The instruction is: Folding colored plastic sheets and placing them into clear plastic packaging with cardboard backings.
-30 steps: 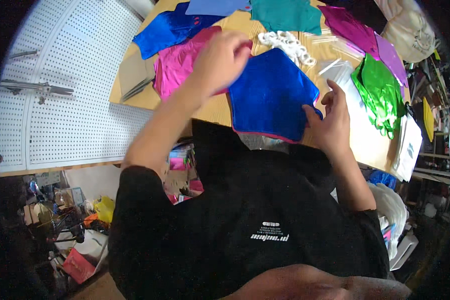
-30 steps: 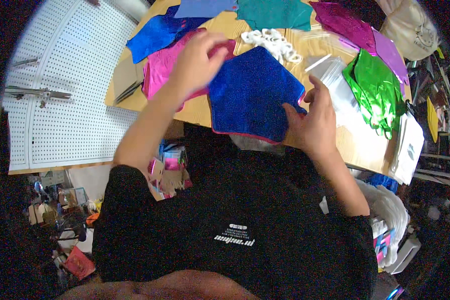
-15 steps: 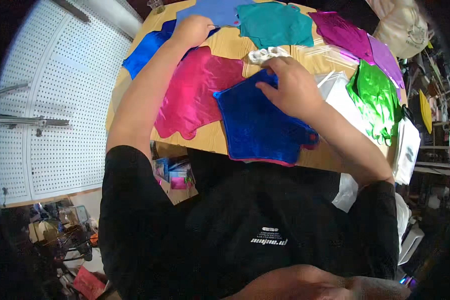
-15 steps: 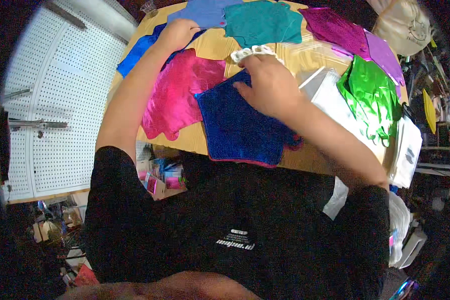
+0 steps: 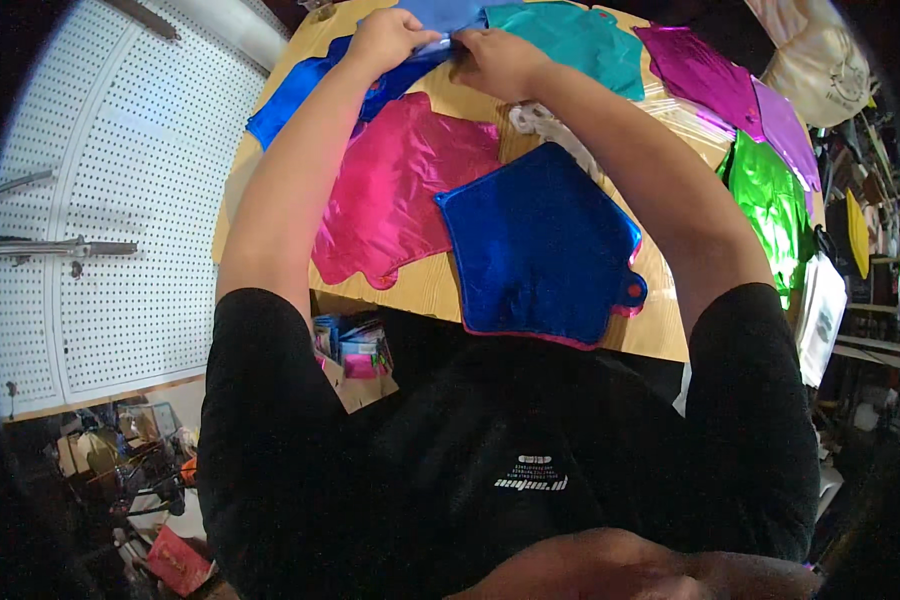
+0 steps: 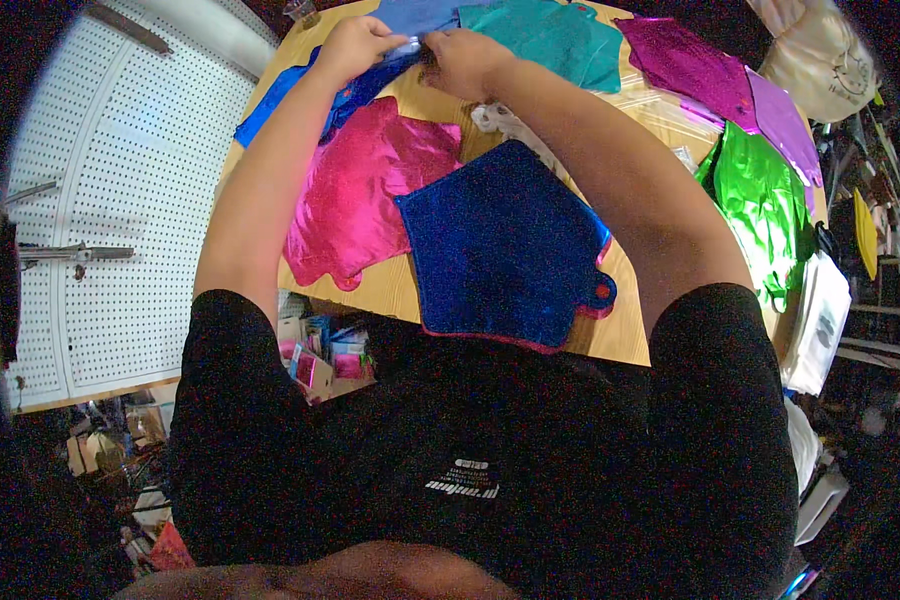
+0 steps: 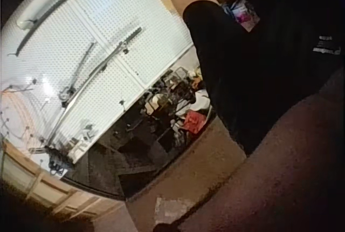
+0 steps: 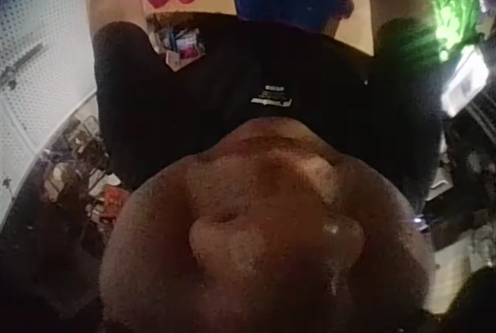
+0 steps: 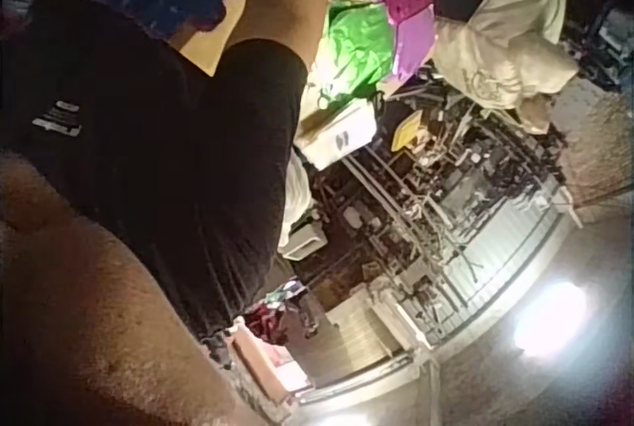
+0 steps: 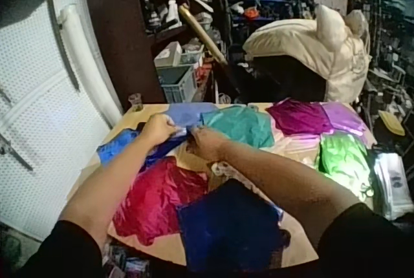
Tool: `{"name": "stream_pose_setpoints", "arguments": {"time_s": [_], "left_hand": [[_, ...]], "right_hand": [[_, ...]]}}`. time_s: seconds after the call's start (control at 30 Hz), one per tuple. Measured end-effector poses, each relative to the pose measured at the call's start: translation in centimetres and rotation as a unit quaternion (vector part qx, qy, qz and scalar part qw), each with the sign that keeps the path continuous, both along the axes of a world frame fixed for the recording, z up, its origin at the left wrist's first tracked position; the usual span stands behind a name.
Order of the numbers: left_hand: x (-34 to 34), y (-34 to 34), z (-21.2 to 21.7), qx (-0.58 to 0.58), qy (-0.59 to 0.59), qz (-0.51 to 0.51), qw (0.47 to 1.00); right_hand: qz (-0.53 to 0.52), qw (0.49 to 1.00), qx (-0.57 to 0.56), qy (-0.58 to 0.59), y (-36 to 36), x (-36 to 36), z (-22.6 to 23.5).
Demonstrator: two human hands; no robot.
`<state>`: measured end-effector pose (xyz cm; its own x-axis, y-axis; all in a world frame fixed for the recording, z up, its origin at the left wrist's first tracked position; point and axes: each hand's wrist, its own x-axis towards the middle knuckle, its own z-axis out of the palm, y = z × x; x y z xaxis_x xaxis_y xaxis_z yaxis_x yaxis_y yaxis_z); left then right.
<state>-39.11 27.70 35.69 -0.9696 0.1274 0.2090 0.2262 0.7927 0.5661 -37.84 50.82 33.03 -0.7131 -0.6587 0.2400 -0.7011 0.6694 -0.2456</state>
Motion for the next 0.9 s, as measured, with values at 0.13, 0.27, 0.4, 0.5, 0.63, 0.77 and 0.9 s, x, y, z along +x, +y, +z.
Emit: {"name": "stream_pose_setpoints", "arguments": {"time_s": [0.13, 0.27, 0.4, 0.5, 0.63, 0.77, 0.9], "left_hand": [[-0.8, -4.6, -0.7, 0.172, -0.041, 0.014, 0.984], [-1.4, -2.5, 1.8, 0.052, 0.076, 0.127, 0.988], [-1.7, -10.3, 3.6, 0.027, 0.276, 0.198, 0.94], [-3.6, -8.7, 5.2, 0.182, 0.228, 0.258, 0.921], [-3.2, -14.3, 9.7, 0.307, 0.246, 0.318, 0.863], [0.8, -18.1, 14.9, 0.202, 0.274, 0.432, 0.835], [3.8, -17.0, 16.8, 0.084, 0.428, 0.398, 0.807]], "right_hand": [[0.007, 0.998, -0.019, 0.063, -1.9, 0.6, 0.0], [-0.024, 0.996, 0.037, 0.079, 0.2, -0.2, -1.1], [0.01, 0.994, 0.068, 0.089, -2.6, 1.0, 0.7], [-0.017, 0.994, 0.056, 0.097, 0.0, -0.2, -1.0], [-0.012, 0.994, 0.069, 0.082, -0.7, 1.2, 0.1], [-0.007, 0.993, 0.071, 0.097, -1.3, 1.6, 0.4], [0.009, 0.99, 0.037, 0.135, -0.8, 0.5, -0.8]]}}
